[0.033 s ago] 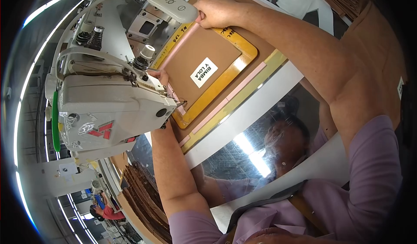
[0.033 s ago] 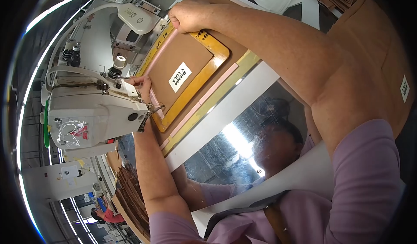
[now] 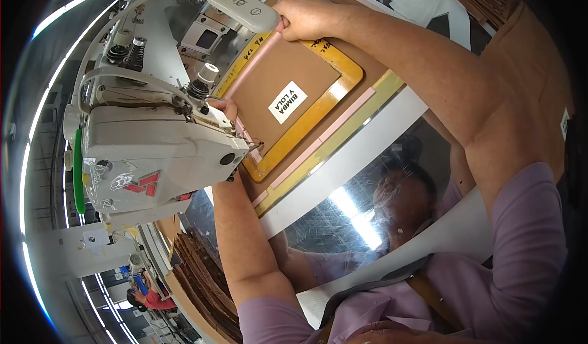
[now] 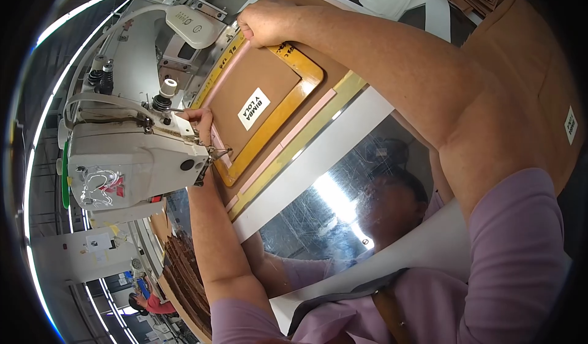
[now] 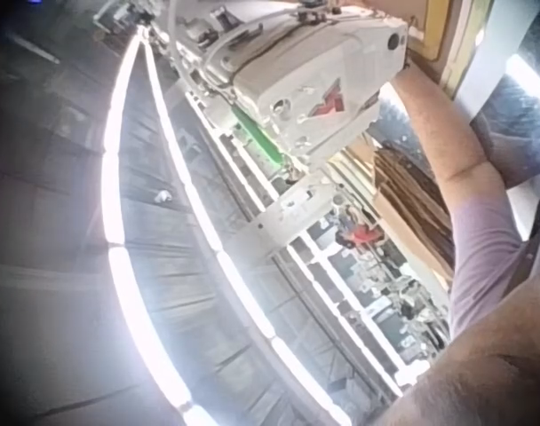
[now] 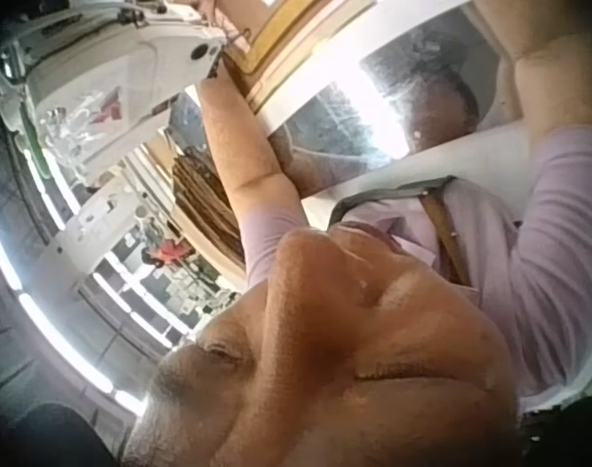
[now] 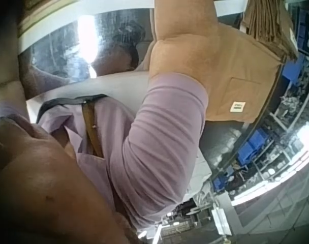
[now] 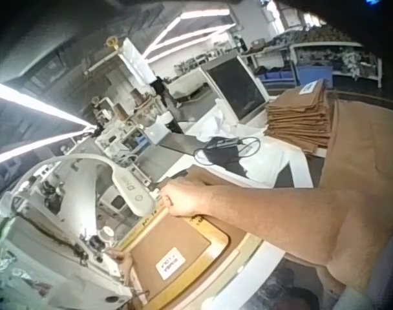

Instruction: Using an industrial sewing machine to attach labels and sew together leather bag components.

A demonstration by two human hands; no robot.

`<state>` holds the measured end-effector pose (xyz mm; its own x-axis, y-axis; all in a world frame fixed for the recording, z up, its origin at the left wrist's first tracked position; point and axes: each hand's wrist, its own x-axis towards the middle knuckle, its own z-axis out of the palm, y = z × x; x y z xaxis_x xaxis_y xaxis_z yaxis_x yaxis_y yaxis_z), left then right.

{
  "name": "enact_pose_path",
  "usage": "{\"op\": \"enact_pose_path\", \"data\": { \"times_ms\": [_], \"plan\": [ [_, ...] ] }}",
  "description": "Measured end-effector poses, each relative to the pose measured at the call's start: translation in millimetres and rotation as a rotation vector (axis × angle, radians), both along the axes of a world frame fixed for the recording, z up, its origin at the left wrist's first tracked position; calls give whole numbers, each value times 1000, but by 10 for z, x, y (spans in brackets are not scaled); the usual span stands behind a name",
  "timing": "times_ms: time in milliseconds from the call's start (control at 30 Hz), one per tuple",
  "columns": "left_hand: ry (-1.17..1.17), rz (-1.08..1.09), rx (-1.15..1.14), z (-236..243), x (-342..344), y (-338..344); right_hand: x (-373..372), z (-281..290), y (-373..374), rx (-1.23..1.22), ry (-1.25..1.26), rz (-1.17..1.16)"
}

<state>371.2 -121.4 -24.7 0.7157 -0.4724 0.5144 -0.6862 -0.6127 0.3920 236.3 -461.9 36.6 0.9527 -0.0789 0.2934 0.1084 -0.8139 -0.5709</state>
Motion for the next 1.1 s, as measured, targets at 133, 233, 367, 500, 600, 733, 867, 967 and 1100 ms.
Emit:
{"op": "enact_pose_path", "data": {
  "times_ms": [133,233,367,500,600,733,867,967,1100],
  "plan": [
    [200,53,-6,120,-432,-538,-50,-212,-94,-124,-19,-72],
    [3,78,9,97,-474,-502,15,-190,68,-522,-239,-92],
    [-366,-237,58,141,-477,-336,-147,-102,424,-616,-157,115],
    [-416,-286,135,268,-703,-429,-345,-146,634,-562,-59,235],
    [-314,-318,35,231,-641,-337,-406,-110,763,-577,15,237],
    [408,-348,-347,246,-632,-297,-424,-107,765,-572,26,225],
    [-200,-309,46,281,-716,-282,-379,-153,842,-510,-18,229],
    [-333,-294,364,503,-947,-337,-282,-230,941,-382,-84,316],
    [-17,-169,359,426,-1043,-198,-293,-153,1117,-552,-24,264]
  ]
}}
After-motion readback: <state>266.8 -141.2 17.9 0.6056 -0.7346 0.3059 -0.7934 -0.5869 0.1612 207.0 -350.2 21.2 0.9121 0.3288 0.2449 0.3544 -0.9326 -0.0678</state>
